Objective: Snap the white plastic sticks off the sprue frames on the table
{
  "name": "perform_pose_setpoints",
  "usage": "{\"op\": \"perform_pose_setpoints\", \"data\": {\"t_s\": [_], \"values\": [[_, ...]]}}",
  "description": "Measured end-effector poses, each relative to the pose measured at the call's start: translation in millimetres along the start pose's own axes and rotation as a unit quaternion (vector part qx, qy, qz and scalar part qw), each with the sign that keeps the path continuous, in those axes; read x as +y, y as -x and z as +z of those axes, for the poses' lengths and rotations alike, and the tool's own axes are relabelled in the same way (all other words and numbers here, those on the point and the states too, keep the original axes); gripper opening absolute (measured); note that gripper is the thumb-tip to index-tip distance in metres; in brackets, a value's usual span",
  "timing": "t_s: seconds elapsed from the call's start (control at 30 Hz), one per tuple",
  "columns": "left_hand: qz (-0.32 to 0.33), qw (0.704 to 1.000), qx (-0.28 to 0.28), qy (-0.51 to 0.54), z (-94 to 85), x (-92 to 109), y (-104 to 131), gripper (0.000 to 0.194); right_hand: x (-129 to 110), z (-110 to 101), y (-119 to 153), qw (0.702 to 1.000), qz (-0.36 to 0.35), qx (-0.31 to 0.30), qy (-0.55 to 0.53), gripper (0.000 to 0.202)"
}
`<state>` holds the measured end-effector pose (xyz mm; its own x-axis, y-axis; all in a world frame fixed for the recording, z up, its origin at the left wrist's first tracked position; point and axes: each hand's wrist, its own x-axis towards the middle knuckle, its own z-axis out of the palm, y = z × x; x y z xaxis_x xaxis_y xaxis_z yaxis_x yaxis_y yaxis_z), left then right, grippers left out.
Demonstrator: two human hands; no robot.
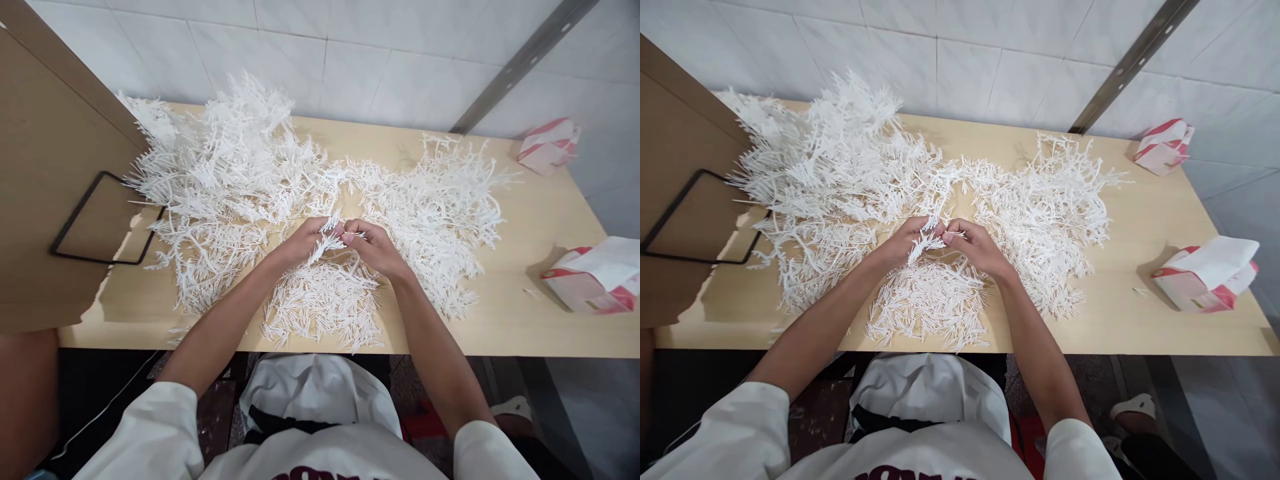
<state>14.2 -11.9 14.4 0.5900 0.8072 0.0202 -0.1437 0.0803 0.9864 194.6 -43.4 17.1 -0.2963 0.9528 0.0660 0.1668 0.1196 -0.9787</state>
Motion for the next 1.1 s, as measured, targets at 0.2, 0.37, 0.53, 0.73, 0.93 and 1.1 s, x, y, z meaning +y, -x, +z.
{"op": "perform_pose_setpoints", "data": {"t_s": [0.2, 0.37, 0.53, 0.73, 0.93, 1.1], "values": [[-0.017, 0.995, 0.072, 0.061, -8.0, -1.3, -2.3, 0.031, 4.3, 2.9, -2.1, 0.994, -0.051, -0.001, -0.101, 0.028], [0.013, 0.991, 0.107, -0.074, -7.3, 0.0, -2.7, 0.042, 1.9, 4.9, -3.4, 0.991, -0.037, 0.099, -0.079, 0.026], [0.036, 0.982, 0.087, -0.161, -1.1, 0.5, -1.8, 0.047, -1.6, 3.5, -3.7, 0.994, -0.018, 0.091, 0.053, 0.028], [0.01, 0.996, 0.038, -0.074, -1.2, -1.6, -2.9, 0.046, -0.4, 5.9, -2.8, 0.996, -0.033, 0.051, 0.059, 0.035], [-0.03, 0.996, 0.082, 0.031, -9.4, -3.0, -5.3, 0.042, 6.7, 5.1, -5.6, 0.988, -0.043, 0.092, -0.113, 0.035], [-0.038, 0.978, 0.112, -0.172, -5.5, -4.9, -6.4, 0.048, 3.9, 3.7, -6.1, 0.982, -0.033, 0.182, -0.043, 0.025]]}}
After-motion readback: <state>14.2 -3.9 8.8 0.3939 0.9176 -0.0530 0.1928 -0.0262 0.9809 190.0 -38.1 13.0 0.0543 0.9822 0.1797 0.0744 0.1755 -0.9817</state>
